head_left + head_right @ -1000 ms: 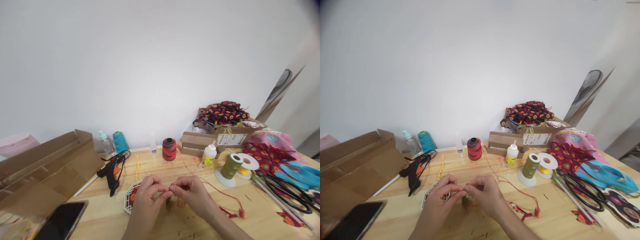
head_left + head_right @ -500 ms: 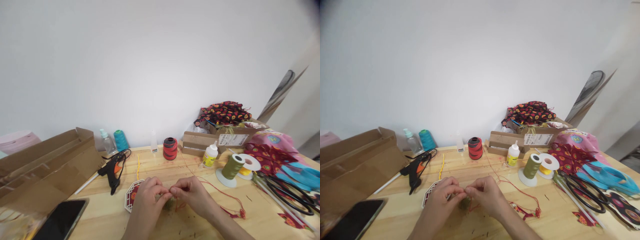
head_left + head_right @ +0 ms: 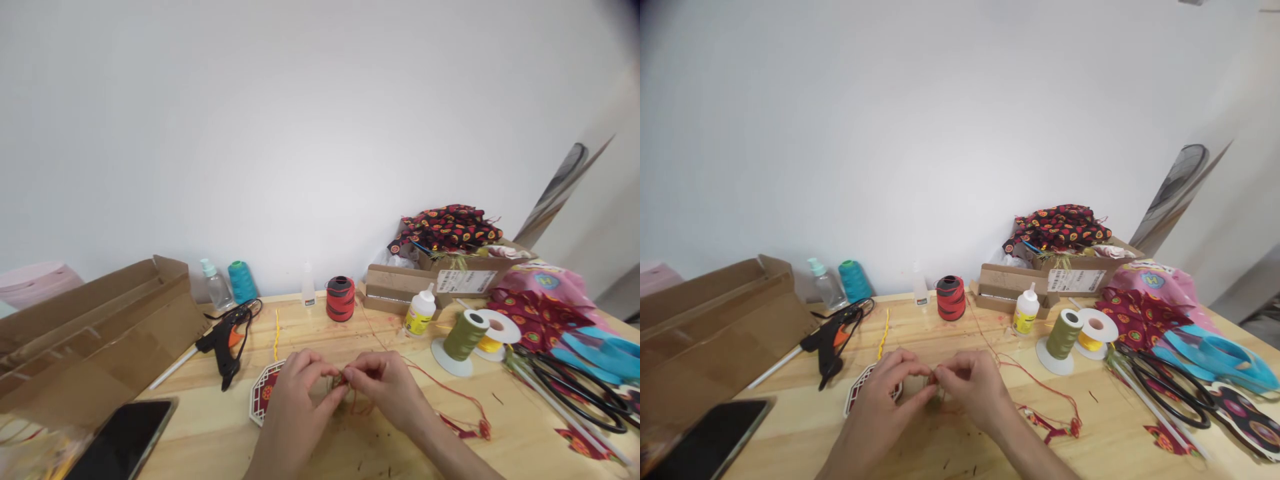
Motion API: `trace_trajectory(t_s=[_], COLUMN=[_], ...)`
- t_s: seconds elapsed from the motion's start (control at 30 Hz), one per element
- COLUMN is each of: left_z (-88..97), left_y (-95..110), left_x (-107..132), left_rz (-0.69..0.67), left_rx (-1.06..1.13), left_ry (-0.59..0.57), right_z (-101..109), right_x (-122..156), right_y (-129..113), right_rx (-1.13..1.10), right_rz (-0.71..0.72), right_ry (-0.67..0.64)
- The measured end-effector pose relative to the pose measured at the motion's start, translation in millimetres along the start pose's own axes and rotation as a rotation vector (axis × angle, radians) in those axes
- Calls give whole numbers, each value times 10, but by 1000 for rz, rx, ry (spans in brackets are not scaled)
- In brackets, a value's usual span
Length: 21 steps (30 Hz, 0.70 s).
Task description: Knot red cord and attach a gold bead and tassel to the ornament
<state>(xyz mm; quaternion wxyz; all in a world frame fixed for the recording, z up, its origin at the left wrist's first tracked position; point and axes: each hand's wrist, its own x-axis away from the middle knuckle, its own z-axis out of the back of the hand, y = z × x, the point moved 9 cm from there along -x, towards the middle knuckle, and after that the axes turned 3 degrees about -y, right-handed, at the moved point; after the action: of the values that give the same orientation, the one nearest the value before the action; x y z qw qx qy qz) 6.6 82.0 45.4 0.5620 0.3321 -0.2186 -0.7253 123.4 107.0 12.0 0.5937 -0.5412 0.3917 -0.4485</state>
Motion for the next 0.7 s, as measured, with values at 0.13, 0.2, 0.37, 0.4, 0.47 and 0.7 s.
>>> trace_trajectory(t_s=[0.13,0.2,0.37,0.4,0.47,0.7], left_z=[-38,-115,-142,-143,-175,-372], left_y=[-157,-196,-136,-127,-152,-125], left_x=[9,21,63,71,90,94], left_rz=[125,180,183,176,200,246], left_rx=[385,572,609,594,593,708], left_ry=[15,-35,-88,-92,-105,-274], right_z=[36,43,2,-7,-17,-36], right_x=[0,10,39,45,59,79], right_y=[-17,-36,-149,-170,-211,-267], right_rx=[-108,-109,-12,15,75,228], right_rz=[-27,-25,48,65,107,185], right_ry=[7,15,6,2,-3,-71])
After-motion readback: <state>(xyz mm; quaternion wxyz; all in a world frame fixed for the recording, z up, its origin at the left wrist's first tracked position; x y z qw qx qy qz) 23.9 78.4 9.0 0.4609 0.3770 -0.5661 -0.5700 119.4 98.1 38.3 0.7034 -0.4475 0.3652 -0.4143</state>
